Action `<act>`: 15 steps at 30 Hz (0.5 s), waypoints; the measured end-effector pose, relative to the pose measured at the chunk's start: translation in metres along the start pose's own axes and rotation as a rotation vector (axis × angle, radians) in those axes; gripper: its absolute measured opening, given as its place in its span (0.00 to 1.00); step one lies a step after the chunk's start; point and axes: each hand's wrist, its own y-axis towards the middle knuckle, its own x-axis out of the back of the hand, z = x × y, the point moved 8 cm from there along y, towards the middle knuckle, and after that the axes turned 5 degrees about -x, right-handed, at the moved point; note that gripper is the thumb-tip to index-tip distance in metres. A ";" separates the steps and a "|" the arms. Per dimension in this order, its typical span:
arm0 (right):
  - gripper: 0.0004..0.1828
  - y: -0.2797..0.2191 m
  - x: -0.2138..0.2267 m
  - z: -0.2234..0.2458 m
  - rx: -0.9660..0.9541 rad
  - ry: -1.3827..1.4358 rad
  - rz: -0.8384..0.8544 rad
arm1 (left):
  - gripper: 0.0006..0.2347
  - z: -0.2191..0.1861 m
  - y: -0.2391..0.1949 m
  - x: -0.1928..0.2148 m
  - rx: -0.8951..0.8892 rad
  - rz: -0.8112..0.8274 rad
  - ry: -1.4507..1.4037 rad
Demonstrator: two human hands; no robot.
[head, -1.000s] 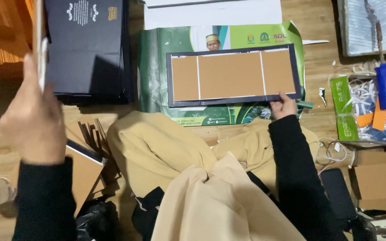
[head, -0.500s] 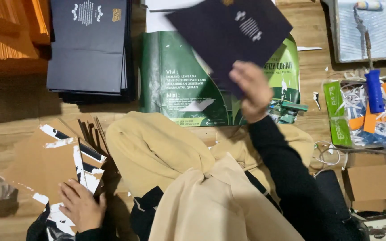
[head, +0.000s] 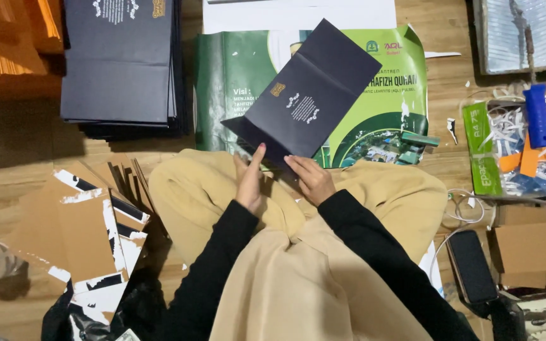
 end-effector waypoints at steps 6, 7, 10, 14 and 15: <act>0.26 0.007 0.007 0.008 0.055 0.121 0.188 | 0.16 0.047 0.099 0.038 -0.526 -0.097 0.549; 0.26 0.019 0.024 0.007 0.065 0.124 0.190 | 0.16 0.019 0.084 0.032 -0.533 -0.105 0.545; 0.32 0.057 0.085 -0.015 0.003 -0.042 -0.022 | 0.12 -0.065 0.033 -0.002 -0.668 0.118 0.628; 0.45 0.113 0.166 -0.053 -0.058 -0.365 -0.302 | 0.10 -0.158 -0.045 -0.061 -0.959 0.687 0.809; 0.52 0.127 0.185 -0.063 -0.140 -0.438 -0.299 | 0.17 -0.167 -0.068 -0.076 -0.972 0.944 0.879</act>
